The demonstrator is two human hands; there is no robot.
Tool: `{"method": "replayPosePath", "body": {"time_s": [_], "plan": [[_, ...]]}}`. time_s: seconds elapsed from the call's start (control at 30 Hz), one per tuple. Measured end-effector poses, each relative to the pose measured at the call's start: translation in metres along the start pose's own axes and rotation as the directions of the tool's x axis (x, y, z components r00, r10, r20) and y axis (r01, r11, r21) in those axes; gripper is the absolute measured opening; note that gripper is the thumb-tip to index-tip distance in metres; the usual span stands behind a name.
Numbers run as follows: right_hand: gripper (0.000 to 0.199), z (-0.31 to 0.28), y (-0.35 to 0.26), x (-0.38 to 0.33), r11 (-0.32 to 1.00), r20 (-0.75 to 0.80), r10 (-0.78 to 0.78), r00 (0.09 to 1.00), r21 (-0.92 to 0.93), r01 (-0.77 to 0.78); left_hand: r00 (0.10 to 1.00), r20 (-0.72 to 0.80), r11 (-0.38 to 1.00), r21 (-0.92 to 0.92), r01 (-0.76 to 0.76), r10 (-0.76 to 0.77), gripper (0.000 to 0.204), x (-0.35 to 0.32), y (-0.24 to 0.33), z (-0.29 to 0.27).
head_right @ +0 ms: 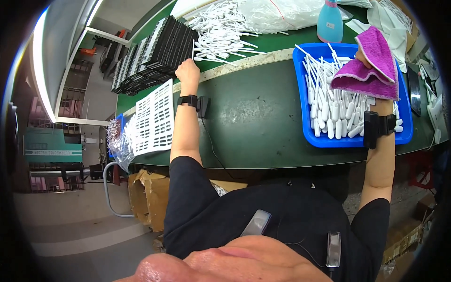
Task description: The person picks up a swab from a pile, wipes it with a cloth, and places it into a blue tray, repeating the process for several swabs.
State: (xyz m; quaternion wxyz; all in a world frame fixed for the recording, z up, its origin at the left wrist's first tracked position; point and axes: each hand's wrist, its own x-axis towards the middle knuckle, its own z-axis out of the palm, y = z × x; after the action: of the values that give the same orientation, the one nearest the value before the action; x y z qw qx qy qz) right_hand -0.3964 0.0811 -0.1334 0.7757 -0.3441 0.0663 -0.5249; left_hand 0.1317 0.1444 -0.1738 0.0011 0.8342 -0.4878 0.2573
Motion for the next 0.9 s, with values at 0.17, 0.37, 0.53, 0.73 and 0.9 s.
{"method": "replayPosePath", "body": {"time_s": [0.17, 0.37, 0.53, 0.73, 0.9], "plan": [[0.024, -0.019, 0.003, -0.003, 0.996, 0.011, 0.019, 1.000, -0.091, -0.018, 0.994, 0.037, 0.991, -0.086, 0.102, -0.099, 0.014, 0.008, 0.009, 0.003], [0.026, -0.035, 0.003, -0.001, 0.993, 0.087, 0.054, 0.995, -0.110, -0.044, 0.997, 0.020, 0.994, -0.075, 0.074, -0.073, 0.017, -0.002, 0.001, 0.006], [0.034, -0.067, 0.015, -0.009, 0.943, -0.350, -0.213, 0.912, -0.319, 0.098, 0.998, 0.052, 0.998, -0.054, 0.027, -0.024, 0.021, -0.006, 0.007, -0.011], [0.046, 0.028, 0.016, 0.004, 0.904, -0.311, -0.217, 0.925, -0.421, 0.071, 0.895, 0.336, 0.163, -0.940, 0.299, 0.294, 0.023, -0.015, 0.080, -0.101], [0.045, -0.026, 0.011, -0.004, 0.913, -0.120, -0.285, 0.951, -0.337, 0.231, 0.746, 0.161, -0.481, -0.673, 0.562, 0.646, 0.022, -0.034, 0.174, -0.183]]}}
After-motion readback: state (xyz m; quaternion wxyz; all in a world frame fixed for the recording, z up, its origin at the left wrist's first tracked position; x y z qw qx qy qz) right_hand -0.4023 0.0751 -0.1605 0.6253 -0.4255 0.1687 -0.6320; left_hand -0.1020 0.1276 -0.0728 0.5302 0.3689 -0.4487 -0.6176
